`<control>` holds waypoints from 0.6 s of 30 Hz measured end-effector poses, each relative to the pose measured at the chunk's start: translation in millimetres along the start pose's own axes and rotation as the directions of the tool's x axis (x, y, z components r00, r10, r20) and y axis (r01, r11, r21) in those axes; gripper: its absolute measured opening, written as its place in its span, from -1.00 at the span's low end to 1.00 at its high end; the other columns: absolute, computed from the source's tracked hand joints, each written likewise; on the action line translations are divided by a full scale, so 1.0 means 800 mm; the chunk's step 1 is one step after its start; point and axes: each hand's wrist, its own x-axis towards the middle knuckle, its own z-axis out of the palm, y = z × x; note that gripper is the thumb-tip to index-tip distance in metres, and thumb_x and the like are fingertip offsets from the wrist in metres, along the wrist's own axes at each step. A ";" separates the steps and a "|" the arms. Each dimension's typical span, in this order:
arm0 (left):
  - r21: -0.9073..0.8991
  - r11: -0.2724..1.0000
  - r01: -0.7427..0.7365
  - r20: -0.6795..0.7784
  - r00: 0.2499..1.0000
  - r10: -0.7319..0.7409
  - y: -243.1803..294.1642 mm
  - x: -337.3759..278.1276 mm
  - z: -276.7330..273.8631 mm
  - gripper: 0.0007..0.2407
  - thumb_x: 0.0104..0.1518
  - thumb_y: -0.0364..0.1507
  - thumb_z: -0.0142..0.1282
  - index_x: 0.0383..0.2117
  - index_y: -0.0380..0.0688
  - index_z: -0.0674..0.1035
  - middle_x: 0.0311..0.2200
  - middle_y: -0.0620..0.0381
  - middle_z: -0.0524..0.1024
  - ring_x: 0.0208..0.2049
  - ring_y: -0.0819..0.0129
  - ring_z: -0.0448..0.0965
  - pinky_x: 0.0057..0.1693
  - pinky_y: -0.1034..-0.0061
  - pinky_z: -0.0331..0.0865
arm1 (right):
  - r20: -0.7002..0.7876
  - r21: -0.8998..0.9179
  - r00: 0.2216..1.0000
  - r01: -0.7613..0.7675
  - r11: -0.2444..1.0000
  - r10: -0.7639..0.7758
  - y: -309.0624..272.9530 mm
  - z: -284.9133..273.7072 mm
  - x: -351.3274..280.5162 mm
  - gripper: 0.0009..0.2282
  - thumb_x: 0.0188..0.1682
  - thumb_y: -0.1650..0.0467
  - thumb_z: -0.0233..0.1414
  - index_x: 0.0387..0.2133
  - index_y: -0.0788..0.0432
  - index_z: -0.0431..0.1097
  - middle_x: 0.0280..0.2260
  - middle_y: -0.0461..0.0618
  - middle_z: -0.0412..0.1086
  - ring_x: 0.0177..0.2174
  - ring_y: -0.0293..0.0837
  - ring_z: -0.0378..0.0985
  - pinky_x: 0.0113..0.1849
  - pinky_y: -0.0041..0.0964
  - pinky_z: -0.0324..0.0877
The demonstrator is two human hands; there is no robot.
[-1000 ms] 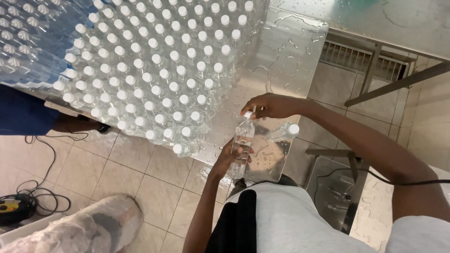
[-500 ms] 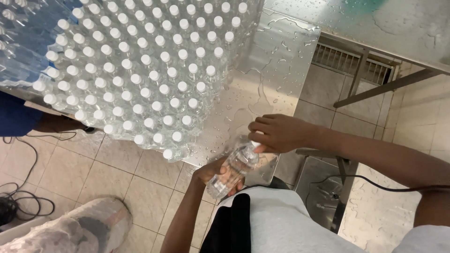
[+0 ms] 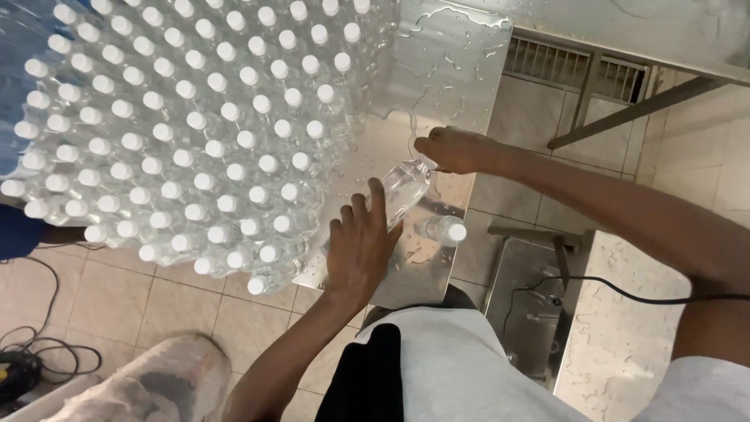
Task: Manually placing and securing plastic caps onto water bottles on a production table.
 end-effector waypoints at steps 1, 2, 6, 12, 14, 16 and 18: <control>0.236 0.970 -0.058 -0.144 0.985 0.093 0.003 0.015 0.007 -0.33 0.34 -0.04 0.13 0.42 -0.24 0.22 -0.14 -0.12 0.54 -0.23 0.07 0.69 -0.21 0.20 0.62 | 0.065 0.036 0.995 -0.081 0.996 0.079 -0.001 -0.018 0.001 -0.36 0.11 -0.09 -0.12 -0.64 0.24 0.34 -0.76 0.11 0.25 -0.71 -0.03 0.39 -0.56 -0.07 0.22; 0.243 0.968 -0.071 -0.135 0.985 0.106 0.003 0.033 0.016 -0.33 0.34 -0.04 0.13 0.42 -0.24 0.22 -0.14 -0.12 0.54 -0.23 0.07 0.69 -0.21 0.20 0.62 | 0.061 0.050 0.995 -0.087 0.995 0.084 -0.011 -0.033 -0.011 -0.36 0.11 -0.09 -0.12 -0.64 0.24 0.34 -0.76 0.11 0.25 -0.71 -0.03 0.39 -0.56 -0.07 0.22; 0.227 0.971 -0.079 -0.366 0.917 0.160 -0.001 0.106 0.044 -0.30 0.27 0.03 0.20 0.37 -0.23 0.31 -0.19 -0.01 0.48 -0.26 0.16 0.64 -0.26 0.27 0.60 | 0.114 0.229 0.991 -0.100 0.968 0.076 -0.059 -0.088 -0.052 -0.60 0.21 0.13 -0.16 -0.33 0.25 0.36 -0.65 0.12 0.28 -0.62 0.06 0.56 -0.59 -0.16 0.40; -0.367 0.901 -0.229 -0.225 0.962 0.153 -0.016 0.176 0.093 -0.27 0.34 -0.21 0.21 0.53 -0.22 0.08 0.39 -0.17 0.19 0.45 -0.15 0.12 0.39 0.02 0.28 | -0.244 0.117 0.952 0.218 0.969 -0.185 -0.002 -0.136 0.003 -0.69 0.23 0.24 0.01 -0.04 0.27 0.49 -0.67 0.07 0.32 -0.63 -0.03 0.50 -0.54 -0.17 0.42; -0.407 0.874 -0.267 -0.221 0.957 0.189 -0.029 0.172 0.119 -0.23 0.32 -0.39 0.28 0.57 -0.12 -0.01 0.61 0.03 -0.04 0.64 -0.06 -0.23 0.57 0.02 0.04 | -0.358 -0.233 0.894 0.194 0.953 -0.269 0.013 -0.158 0.055 -0.58 0.29 0.10 -0.07 -0.01 0.20 0.53 -0.75 0.03 0.36 -0.70 -0.05 0.41 -0.44 -0.06 0.32; -0.502 0.832 -0.236 -0.047 0.968 0.246 -0.038 0.147 0.145 -0.33 0.23 -0.66 0.06 0.53 -0.11 0.14 0.58 -0.02 0.06 0.61 -0.06 -0.14 0.53 -0.13 0.08 | -0.478 -0.455 0.814 0.092 0.886 -0.330 0.045 -0.176 0.123 -0.55 0.35 0.16 0.02 0.16 0.37 0.41 -0.38 0.29 0.56 -0.24 0.37 0.61 -0.06 0.30 0.40; -0.623 0.763 -0.171 0.094 0.952 0.290 -0.024 0.125 0.146 -0.21 0.10 -0.70 0.12 0.53 -0.03 0.07 0.52 -0.02 0.07 0.34 -0.02 0.27 0.01 0.10 0.25 | -0.516 -0.437 0.788 0.094 0.895 -0.334 0.074 -0.206 0.192 -0.61 0.38 0.18 0.06 -0.01 0.37 0.39 -0.37 0.21 0.51 -0.30 0.24 0.56 -0.20 0.16 0.39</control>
